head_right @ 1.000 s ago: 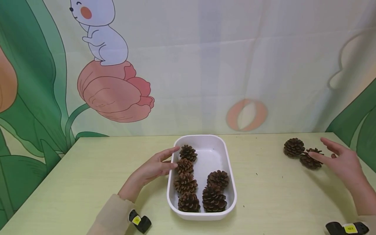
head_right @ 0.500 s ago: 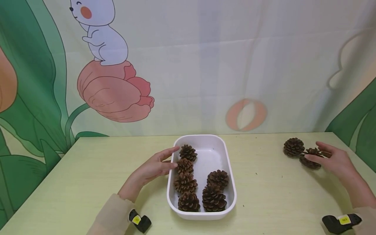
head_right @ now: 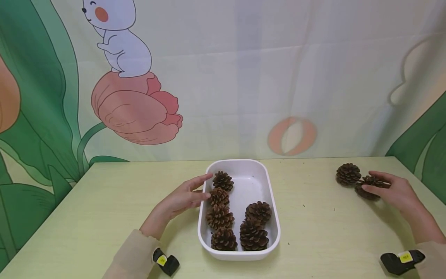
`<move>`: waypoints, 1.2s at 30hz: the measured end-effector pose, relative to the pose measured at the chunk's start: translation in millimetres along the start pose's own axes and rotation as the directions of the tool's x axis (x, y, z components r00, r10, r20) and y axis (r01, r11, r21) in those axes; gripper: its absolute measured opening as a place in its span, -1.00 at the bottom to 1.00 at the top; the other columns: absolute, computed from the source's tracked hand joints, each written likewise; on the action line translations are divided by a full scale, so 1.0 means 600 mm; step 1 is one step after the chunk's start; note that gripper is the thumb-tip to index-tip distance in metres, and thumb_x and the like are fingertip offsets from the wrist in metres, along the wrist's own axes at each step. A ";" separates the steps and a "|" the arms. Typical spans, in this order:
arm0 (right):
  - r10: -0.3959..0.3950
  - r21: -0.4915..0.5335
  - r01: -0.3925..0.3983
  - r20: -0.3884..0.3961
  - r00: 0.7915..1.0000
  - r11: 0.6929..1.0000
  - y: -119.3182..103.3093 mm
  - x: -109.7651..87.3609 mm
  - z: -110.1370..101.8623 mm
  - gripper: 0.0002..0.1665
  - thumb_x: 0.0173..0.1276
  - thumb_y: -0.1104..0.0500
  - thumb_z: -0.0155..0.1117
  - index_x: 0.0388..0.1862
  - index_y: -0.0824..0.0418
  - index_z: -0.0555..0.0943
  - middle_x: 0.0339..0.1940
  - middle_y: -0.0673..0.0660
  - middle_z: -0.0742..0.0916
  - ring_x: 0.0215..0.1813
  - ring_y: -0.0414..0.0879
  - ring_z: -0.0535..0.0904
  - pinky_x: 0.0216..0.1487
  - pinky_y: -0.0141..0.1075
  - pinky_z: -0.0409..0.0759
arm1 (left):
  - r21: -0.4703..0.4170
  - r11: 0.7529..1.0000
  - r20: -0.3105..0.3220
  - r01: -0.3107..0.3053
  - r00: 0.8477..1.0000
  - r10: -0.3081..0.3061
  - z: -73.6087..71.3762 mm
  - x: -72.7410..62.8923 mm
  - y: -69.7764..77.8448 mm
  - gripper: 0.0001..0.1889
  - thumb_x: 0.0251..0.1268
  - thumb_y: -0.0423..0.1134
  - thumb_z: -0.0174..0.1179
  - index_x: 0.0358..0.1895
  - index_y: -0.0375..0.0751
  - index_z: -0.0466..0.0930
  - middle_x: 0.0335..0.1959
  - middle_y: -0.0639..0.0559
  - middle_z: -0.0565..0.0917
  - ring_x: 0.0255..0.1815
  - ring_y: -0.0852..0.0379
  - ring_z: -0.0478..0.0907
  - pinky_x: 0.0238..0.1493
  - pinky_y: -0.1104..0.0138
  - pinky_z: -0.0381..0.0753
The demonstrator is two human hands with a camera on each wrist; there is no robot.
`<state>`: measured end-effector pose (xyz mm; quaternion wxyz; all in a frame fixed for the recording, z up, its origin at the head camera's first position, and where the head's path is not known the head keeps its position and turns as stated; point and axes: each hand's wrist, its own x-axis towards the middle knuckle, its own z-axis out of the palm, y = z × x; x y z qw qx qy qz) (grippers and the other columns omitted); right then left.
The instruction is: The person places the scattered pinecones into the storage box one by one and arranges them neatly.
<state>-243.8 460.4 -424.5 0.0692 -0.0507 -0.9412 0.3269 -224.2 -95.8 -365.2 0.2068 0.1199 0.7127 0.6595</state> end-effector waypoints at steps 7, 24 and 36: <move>-0.007 -0.015 0.006 -0.008 1.000 1.000 0.004 -0.001 0.001 -0.11 0.27 -0.17 0.11 0.40 0.30 0.10 0.28 0.54 0.24 0.12 0.53 0.20 -0.08 0.22 0.38 | 0.007 1.000 -0.004 -0.001 1.000 0.001 -0.001 0.001 -0.001 -0.37 0.22 -0.52 0.03 0.37 -0.16 0.14 0.40 -0.28 0.04 0.27 -0.22 0.25 0.08 0.19 0.50; -0.027 -0.023 0.027 -0.020 0.999 0.999 0.070 0.031 -0.013 -0.10 0.22 -0.26 0.11 0.45 -0.17 -0.04 0.42 0.39 0.06 0.19 0.50 0.12 -0.07 0.37 0.19 | 0.009 1.000 0.002 -0.004 1.000 0.004 0.000 0.002 -0.001 -0.37 0.21 -0.50 0.05 0.38 -0.16 0.14 0.40 -0.29 0.04 0.28 -0.24 0.23 0.14 0.12 0.44; -0.115 -0.023 0.116 0.010 0.993 0.993 -0.171 -0.070 -0.030 -0.18 0.24 -0.13 0.17 0.40 0.13 0.17 0.25 0.19 0.42 0.20 0.08 0.37 -0.08 0.02 0.46 | 0.003 1.000 0.003 -0.005 1.000 0.005 -0.001 0.000 -0.001 -0.37 0.22 -0.49 0.04 0.38 -0.18 0.12 0.40 -0.28 0.03 0.29 -0.25 0.21 0.15 0.09 0.42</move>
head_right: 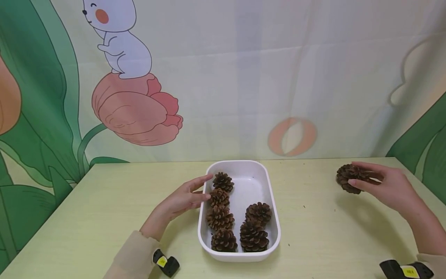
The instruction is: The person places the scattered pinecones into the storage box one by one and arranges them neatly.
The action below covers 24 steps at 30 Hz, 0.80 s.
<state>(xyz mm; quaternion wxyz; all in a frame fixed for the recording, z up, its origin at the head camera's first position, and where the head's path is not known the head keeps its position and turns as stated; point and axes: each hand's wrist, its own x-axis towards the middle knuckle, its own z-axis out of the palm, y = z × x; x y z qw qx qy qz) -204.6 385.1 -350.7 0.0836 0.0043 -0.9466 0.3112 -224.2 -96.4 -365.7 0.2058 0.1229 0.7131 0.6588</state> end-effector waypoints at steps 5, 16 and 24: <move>-0.103 0.036 0.103 0.005 0.995 0.994 -0.073 -0.021 0.001 -0.27 0.19 -0.02 0.28 0.28 0.26 0.35 -0.12 -0.48 0.35 -0.20 -0.80 0.21 -0.35 -0.66 0.45 | 0.004 1.000 0.001 -0.005 1.000 0.005 0.000 0.001 0.000 -0.37 0.21 -0.51 0.04 0.38 -0.20 0.13 0.40 -0.30 0.03 0.27 -0.25 0.24 0.12 0.13 0.46; -0.246 0.152 0.237 0.041 0.968 0.960 -0.128 -0.018 0.028 -0.37 0.17 0.15 0.32 0.19 0.37 0.42 -0.14 -0.47 0.49 -0.16 -0.66 0.43 -0.27 -0.67 0.50 | 0.000 1.000 -0.004 -0.002 1.000 0.002 0.001 0.000 0.001 -0.36 0.20 -0.51 0.04 0.38 -0.17 0.14 0.39 -0.29 0.06 0.26 -0.23 0.27 0.10 0.15 0.47; -0.332 0.161 0.319 0.063 0.941 0.934 -0.165 -0.015 0.048 -0.41 0.15 0.22 0.33 0.16 0.40 0.44 0.06 0.36 0.57 -0.11 -0.64 0.40 -0.17 -0.70 0.47 | 0.007 1.000 -0.005 -0.004 1.000 0.004 0.001 0.001 -0.001 -0.37 0.21 -0.50 0.05 0.37 -0.17 0.14 0.40 -0.28 0.05 0.26 -0.24 0.26 0.12 0.12 0.46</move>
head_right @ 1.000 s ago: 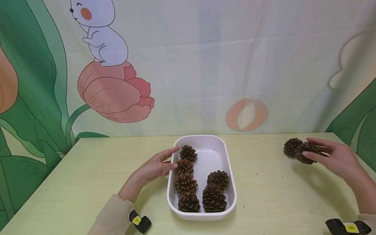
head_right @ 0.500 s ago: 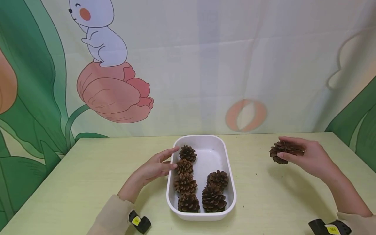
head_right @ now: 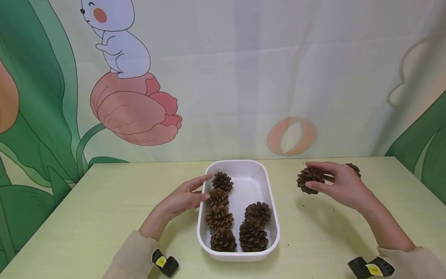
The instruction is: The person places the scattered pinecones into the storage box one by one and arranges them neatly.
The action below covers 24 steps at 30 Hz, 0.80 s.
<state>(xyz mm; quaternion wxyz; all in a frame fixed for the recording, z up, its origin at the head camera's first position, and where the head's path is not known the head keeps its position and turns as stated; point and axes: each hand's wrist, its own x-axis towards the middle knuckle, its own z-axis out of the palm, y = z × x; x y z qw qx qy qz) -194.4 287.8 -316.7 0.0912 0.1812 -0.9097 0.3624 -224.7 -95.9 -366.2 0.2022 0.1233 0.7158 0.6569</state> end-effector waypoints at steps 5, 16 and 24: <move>-0.046 0.019 0.046 0.000 0.999 0.999 -0.024 0.010 0.017 -0.42 0.13 0.23 0.34 0.15 0.37 0.46 0.08 0.30 0.56 -0.05 -0.67 0.35 -0.08 -0.72 0.40 | 0.000 1.000 -0.001 0.000 1.000 0.000 -0.001 -0.001 0.000 -0.36 0.21 -0.50 0.05 0.38 -0.16 0.14 0.40 -0.25 0.05 0.27 -0.23 0.25 0.12 0.12 0.45; -0.065 0.034 0.063 0.047 0.997 0.997 -0.078 0.030 0.048 -0.37 0.14 0.16 0.35 0.19 0.31 0.44 0.11 0.27 0.56 0.05 -0.49 0.40 0.04 -0.48 0.49 | -0.003 1.000 -0.005 0.013 1.000 -0.013 -0.005 -0.002 0.001 -0.36 0.21 -0.50 0.05 0.38 -0.16 0.14 0.40 -0.27 0.05 0.27 -0.23 0.24 0.12 0.13 0.45; -0.134 0.117 0.128 0.040 0.990 0.985 -0.101 0.040 0.077 -0.42 0.12 0.23 0.35 0.13 0.34 0.47 0.06 0.26 0.59 -0.02 -0.61 0.37 0.04 -0.56 0.45 | -0.009 1.000 0.006 0.004 1.000 -0.004 -0.001 -0.001 0.002 -0.36 0.21 -0.51 0.05 0.38 -0.18 0.13 0.40 -0.29 0.04 0.28 -0.23 0.23 0.13 0.13 0.44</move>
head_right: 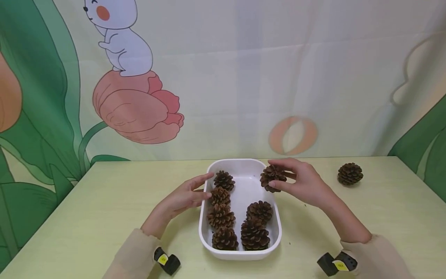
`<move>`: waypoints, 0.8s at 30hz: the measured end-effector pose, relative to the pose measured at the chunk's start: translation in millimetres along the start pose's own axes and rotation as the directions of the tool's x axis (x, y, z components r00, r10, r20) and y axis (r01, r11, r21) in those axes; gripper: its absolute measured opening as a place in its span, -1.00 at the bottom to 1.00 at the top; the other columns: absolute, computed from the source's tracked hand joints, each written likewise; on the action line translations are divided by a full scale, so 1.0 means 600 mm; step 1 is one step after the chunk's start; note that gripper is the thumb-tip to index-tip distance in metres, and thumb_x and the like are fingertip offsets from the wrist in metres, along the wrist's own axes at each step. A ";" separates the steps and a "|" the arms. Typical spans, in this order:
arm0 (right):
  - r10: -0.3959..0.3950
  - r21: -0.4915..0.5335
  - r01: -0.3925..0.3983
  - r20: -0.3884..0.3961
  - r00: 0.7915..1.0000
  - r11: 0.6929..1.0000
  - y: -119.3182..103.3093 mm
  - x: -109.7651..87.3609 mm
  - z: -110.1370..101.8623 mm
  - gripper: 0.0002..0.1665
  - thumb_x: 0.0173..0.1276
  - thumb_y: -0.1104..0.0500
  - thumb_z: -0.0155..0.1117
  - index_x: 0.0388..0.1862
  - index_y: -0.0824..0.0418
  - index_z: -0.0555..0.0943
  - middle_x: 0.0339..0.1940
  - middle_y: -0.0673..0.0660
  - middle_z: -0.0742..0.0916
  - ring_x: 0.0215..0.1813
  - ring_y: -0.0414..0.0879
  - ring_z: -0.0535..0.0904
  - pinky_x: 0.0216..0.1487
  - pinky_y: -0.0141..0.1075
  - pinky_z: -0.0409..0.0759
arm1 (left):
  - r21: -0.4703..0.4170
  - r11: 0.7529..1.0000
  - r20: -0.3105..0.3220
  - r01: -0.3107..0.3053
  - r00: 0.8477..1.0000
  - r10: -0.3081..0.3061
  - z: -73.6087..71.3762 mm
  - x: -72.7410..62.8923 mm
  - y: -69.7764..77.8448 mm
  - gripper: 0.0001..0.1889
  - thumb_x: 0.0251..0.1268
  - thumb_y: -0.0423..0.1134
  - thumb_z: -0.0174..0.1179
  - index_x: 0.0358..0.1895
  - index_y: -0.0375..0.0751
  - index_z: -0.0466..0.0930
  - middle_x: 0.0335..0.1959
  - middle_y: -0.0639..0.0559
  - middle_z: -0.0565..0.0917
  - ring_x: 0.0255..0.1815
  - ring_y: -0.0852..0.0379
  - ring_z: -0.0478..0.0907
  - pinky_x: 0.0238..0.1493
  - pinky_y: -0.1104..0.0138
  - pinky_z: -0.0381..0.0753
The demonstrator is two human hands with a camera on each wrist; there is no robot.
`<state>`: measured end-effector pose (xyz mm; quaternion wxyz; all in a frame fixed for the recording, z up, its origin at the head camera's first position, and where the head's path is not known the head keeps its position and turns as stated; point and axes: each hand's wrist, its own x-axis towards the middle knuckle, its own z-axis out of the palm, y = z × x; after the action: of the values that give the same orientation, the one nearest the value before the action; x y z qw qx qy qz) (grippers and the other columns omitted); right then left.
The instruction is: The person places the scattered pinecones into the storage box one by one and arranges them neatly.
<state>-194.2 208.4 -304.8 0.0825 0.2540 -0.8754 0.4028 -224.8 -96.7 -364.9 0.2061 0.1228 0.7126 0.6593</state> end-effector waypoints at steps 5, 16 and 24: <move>0.003 0.034 -0.003 0.010 1.000 0.999 -0.003 0.009 0.016 -0.43 0.10 0.23 0.36 0.12 0.36 0.48 0.07 0.26 0.58 0.05 -0.39 0.47 0.08 -0.49 0.45 | -0.005 1.000 0.002 -0.001 1.000 0.001 0.000 0.002 -0.001 -0.37 0.21 -0.51 0.04 0.37 -0.18 0.14 0.39 -0.29 0.05 0.28 -0.24 0.24 0.13 0.13 0.44; 0.019 0.055 -0.021 0.039 0.999 0.998 0.007 0.027 0.047 -0.44 0.12 0.23 0.34 0.11 0.39 0.47 0.08 0.31 0.57 0.16 0.19 0.45 0.20 -0.15 0.38 | -0.003 1.000 -0.001 0.000 1.000 0.000 0.000 0.003 -0.003 -0.36 0.21 -0.50 0.05 0.38 -0.16 0.14 0.40 -0.29 0.04 0.28 -0.23 0.23 0.15 0.11 0.43; 0.025 0.051 -0.028 0.053 0.998 0.998 0.023 0.035 0.067 -0.45 0.11 0.23 0.36 0.09 0.41 0.49 0.06 0.30 0.59 0.17 0.18 0.44 0.22 -0.13 0.36 | -0.008 1.000 -0.001 -0.002 1.000 0.002 0.000 0.002 -0.003 -0.37 0.21 -0.51 0.04 0.37 -0.18 0.14 0.39 -0.30 0.04 0.27 -0.23 0.24 0.13 0.13 0.44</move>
<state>-216.8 178.0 -333.3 0.0476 0.2550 -0.8698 0.4198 -225.8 -96.1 -367.0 0.2056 0.1224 0.7098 0.6625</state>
